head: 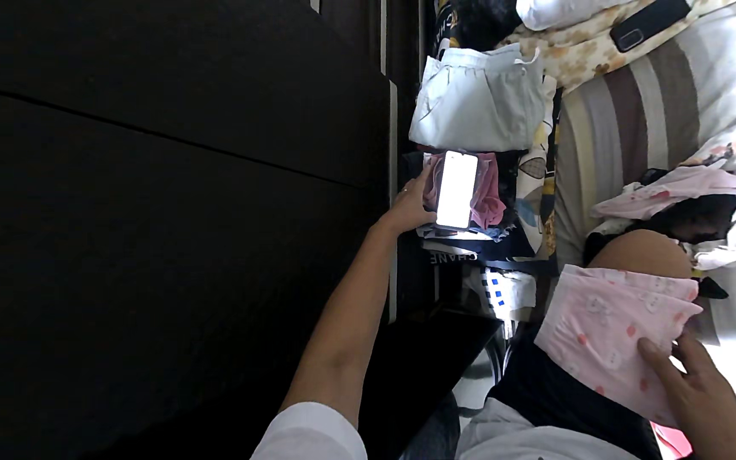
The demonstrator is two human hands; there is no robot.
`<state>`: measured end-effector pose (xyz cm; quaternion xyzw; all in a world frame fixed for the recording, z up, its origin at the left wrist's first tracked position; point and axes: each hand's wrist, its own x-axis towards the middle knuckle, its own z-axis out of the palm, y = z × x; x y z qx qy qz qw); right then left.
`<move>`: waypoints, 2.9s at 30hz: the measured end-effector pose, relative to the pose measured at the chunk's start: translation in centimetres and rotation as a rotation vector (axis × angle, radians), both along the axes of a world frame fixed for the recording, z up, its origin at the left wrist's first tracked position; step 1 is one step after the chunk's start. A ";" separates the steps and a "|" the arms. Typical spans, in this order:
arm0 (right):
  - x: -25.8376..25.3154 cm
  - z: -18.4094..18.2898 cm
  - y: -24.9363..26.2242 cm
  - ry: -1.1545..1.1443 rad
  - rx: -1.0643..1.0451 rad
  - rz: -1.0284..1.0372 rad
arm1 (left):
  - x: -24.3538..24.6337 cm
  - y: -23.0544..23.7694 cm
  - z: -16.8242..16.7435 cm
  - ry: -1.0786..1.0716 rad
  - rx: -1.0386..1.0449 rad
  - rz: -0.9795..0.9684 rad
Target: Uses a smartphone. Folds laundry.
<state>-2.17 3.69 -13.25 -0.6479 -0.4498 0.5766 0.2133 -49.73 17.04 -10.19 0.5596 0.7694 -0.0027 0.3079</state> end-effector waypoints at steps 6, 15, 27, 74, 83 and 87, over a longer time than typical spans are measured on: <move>0.1 -0.2 0.0 0.005 0.007 0.009 | 0.2 0.0 0.1 0.027 -0.019 -0.003; 0.0 0.0 0.1 0.007 0.009 0.002 | 0.7 0.1 -0.1 0.014 0.056 0.057; -0.1 -0.2 0.2 0.011 0.002 -0.005 | 3.5 1.7 0.0 0.167 0.072 0.235; -0.2 0.0 0.3 0.011 -0.003 -0.009 | 4.1 3.4 0.1 0.206 0.016 0.381; -0.1 -0.1 0.4 0.017 -0.002 -0.003 | 5.3 2.9 -0.6 0.301 0.053 0.352; -0.1 -0.2 0.4 0.025 -0.002 -0.006 | 5.8 2.8 -1.0 0.355 0.038 0.347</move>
